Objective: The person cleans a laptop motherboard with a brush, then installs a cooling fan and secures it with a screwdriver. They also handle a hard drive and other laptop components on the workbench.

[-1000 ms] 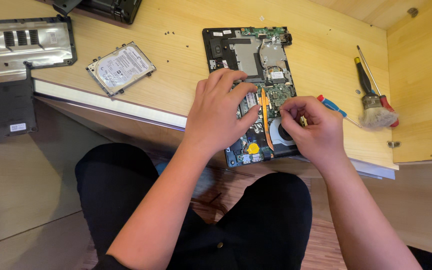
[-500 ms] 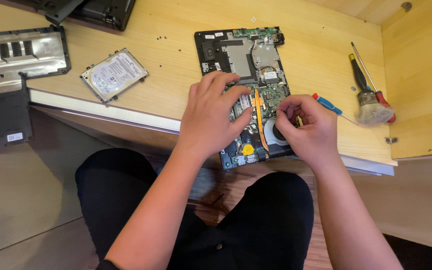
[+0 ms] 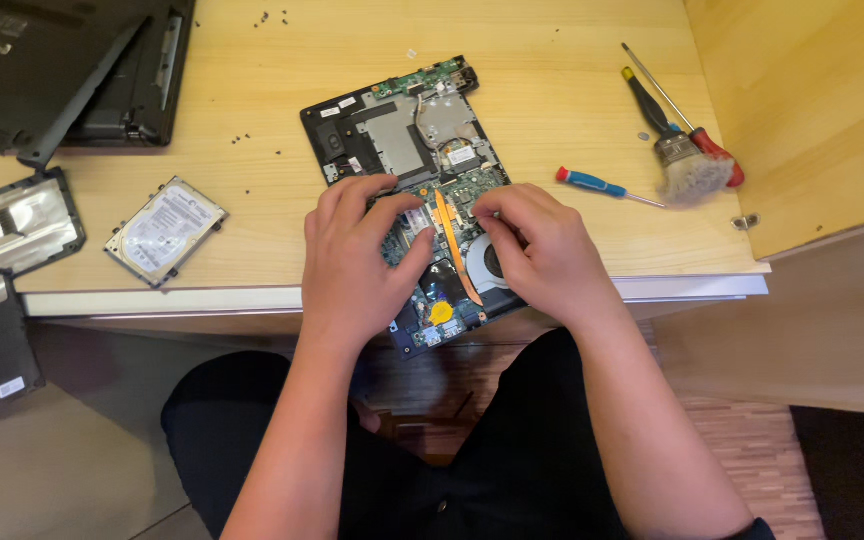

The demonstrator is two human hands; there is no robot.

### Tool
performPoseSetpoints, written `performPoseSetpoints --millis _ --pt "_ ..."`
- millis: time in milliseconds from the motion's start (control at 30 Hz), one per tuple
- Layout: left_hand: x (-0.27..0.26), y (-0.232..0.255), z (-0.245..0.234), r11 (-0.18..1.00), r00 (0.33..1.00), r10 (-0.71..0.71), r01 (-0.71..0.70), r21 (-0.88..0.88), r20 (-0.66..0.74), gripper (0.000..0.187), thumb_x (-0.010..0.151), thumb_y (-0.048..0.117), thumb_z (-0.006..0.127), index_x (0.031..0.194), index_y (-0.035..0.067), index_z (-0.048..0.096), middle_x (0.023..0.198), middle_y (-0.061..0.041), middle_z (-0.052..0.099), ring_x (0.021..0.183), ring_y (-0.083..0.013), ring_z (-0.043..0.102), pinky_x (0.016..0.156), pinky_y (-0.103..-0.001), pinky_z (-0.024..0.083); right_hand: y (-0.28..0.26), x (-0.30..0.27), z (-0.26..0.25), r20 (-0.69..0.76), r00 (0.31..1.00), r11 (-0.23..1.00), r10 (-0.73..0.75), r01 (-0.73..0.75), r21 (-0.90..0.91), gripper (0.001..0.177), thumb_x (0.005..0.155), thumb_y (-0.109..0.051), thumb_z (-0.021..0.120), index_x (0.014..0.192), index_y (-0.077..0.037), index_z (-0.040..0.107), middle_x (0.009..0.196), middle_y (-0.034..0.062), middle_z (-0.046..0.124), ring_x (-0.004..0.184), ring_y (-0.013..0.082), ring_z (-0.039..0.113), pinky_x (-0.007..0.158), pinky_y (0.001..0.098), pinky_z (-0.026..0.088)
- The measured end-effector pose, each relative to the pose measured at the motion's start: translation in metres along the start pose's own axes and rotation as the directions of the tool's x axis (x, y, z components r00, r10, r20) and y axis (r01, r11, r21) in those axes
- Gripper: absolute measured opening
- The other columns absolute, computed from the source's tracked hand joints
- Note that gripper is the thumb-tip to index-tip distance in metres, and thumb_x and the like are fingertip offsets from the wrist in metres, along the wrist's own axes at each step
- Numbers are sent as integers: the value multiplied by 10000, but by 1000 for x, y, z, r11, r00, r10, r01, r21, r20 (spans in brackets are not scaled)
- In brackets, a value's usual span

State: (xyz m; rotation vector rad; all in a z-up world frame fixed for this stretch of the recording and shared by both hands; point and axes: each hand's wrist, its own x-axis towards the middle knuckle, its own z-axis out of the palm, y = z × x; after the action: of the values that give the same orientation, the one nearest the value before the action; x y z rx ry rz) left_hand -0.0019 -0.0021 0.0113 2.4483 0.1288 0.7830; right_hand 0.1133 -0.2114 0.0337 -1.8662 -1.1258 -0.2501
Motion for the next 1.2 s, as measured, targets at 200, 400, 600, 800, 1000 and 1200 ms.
performPoseSetpoints --millis 200,400,600,800,1000,1200 --pt "0 0 0 1000 1000 5 -5 3 10 278 1028 277 875 1277 162 830 1413 -79 704 1459 -348 596 1129 -529 472 -1 -4 -1 22 1000 1000 -1 1 6 218 1065 159 685 1132 -27 776 932 136 751 920 384 780 840 454 645" --pt "0 -1 1 1000 1000 10 -10 0 -6 282 1019 295 880 1271 180 832 1417 -69 703 1457 -346 600 1131 -529 478 4 -5 2 22 1000 1000 -1 1 -17 193 1076 122 712 1141 -45 783 970 117 765 963 374 792 868 444 652" --pt "-1 -2 3 1000 1000 8 -8 -7 -20 297 1011 308 875 1273 177 826 1428 -78 709 1464 -362 608 1140 -541 490 4 -5 3 29 1000 999 -2 3 -55 177 1063 114 727 1143 -29 793 1006 148 791 1014 400 809 902 469 657" --pt "-1 -4 3 999 998 39 -39 -2 -40 324 987 298 889 1277 177 814 1435 -94 708 1452 -381 624 1150 -542 511 4 -3 2 42 998 996 51 -47 -75 125 1063 62 744 1119 -43 782 965 148 777 974 411 785 868 482 650" --pt "0 7 -1 1000 999 11 -10 17 -38 276 1035 368 800 1257 205 817 1463 -43 715 1451 -318 614 1163 -524 491 18 -13 2 133 967 974 215 -204 -94 211 957 -61 768 1144 -156 788 794 -5 599 783 172 596 775 337 478" --pt "0 5 -1 1000 999 15 -14 17 -37 281 1041 380 794 1257 203 820 1448 -44 725 1445 -316 622 1153 -522 490 30 -1 -2 275 943 972 188 -139 -188 165 1009 -113 754 1157 -186 749 839 -16 686 807 199 654 801 371 502"
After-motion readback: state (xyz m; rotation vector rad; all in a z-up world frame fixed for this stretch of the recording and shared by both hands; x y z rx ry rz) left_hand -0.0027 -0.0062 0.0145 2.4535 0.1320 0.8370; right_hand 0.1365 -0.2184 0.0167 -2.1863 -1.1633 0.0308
